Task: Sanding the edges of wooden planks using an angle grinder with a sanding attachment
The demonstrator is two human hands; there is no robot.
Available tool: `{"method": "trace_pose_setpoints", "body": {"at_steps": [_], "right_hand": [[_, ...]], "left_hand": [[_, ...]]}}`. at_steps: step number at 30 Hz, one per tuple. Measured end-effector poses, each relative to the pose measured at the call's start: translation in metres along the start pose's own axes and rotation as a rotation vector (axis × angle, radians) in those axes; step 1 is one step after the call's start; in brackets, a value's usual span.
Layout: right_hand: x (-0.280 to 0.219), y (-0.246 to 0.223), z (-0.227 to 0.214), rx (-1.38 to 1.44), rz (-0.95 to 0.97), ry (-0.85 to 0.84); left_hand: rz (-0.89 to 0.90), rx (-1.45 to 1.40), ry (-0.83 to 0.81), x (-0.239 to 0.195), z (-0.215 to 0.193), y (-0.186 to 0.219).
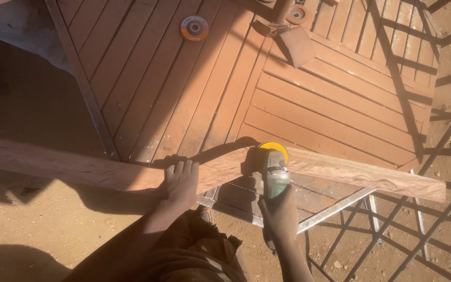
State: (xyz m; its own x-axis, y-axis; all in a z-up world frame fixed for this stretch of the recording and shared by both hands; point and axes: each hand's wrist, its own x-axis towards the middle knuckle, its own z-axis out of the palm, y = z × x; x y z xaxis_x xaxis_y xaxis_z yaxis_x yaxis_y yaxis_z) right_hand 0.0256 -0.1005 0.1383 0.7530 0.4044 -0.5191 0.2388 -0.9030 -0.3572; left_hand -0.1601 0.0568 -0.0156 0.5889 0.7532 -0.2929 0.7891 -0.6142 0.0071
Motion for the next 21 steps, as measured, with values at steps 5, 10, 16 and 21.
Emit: {"method": "trace_pose_setpoints", "body": {"at_steps": [5, 10, 16, 21], "right_hand": [[-0.001, -0.013, 0.022, -0.225, -0.340, -0.178], [0.014, -0.024, -0.017, -0.157, -0.207, -0.032], [0.046, -0.025, -0.059, -0.086, 0.208, 0.233], [0.000, -0.083, -0.025, -0.080, 0.189, 0.172]], "left_hand": [[0.109, -0.078, 0.049, -0.021, -0.005, -0.045], [0.235, -0.107, 0.483, -0.060, -0.024, -0.156], [-0.318, -0.146, 0.396, -0.098, -0.033, -0.313], [-1.140, -1.205, 0.634, -0.077, 0.030, -0.476]]}}
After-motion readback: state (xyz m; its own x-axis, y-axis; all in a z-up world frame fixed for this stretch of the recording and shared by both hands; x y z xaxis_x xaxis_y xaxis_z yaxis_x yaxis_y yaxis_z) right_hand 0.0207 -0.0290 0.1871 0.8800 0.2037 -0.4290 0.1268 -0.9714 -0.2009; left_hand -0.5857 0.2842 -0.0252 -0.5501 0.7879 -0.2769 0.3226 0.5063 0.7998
